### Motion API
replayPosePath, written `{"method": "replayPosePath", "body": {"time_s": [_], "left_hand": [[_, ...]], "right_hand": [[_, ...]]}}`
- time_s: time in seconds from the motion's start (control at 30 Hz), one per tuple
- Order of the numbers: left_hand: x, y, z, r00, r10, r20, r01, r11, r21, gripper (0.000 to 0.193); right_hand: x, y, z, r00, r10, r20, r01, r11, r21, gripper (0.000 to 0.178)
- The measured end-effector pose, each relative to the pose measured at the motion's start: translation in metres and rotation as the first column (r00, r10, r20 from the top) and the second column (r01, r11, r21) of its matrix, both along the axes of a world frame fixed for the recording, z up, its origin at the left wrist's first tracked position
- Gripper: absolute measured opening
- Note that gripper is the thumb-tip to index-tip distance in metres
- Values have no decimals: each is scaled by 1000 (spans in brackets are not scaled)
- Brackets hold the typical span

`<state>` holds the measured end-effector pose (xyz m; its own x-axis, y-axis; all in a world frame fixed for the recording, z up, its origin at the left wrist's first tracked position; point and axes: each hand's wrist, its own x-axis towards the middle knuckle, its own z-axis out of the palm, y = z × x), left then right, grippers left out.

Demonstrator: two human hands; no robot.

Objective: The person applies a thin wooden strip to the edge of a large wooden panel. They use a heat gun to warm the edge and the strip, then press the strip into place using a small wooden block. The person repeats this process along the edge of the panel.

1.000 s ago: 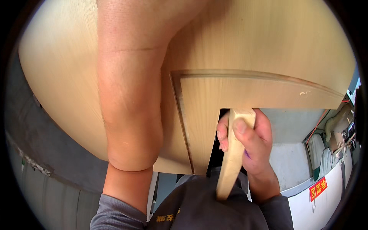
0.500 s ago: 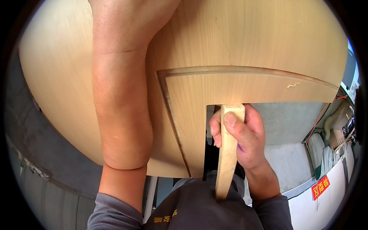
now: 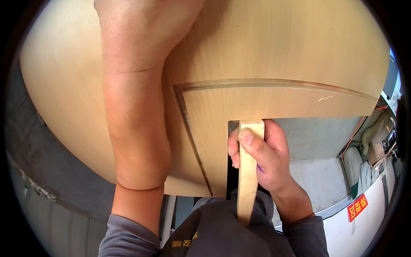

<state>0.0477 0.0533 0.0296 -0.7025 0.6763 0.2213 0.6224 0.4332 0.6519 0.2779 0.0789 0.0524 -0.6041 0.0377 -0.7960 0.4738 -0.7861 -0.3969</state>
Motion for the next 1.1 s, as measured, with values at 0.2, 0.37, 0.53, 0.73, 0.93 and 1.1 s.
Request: {"method": "replayPosePath", "body": {"time_s": [0.2, 0.37, 0.53, 0.73, 0.93, 1.1], "left_hand": [[-17, 0, -32, 972, 193, -133, -177, 976, 124, 61], [9, 4, -24, 979, 154, -137, -128, 975, 180, 62], [3, -2, -27, 968, 205, -143, -190, 975, 115, 60], [-36, -8, -22, 965, 193, -178, -220, 965, -145, 57], [-53, -23, -18, 922, 187, -340, -260, 948, -184, 58], [-4, -46, -22, 884, -46, -465, -153, 912, -382, 76]], "right_hand": [[27, 31, 3, 995, -60, 80, 55, 996, 64, 27], [-2, 5, 1, 999, -42, 23, 43, 998, -49, 27], [42, 56, 6, 987, -84, 137, 81, 996, 26, 35], [247, 248, -1, 802, -595, -55, 582, 758, 295, 38], [315, 42, -23, 689, -460, 560, 353, 888, 294, 39], [353, -72, -3, 713, -401, 575, 480, 877, 16, 38]]}}
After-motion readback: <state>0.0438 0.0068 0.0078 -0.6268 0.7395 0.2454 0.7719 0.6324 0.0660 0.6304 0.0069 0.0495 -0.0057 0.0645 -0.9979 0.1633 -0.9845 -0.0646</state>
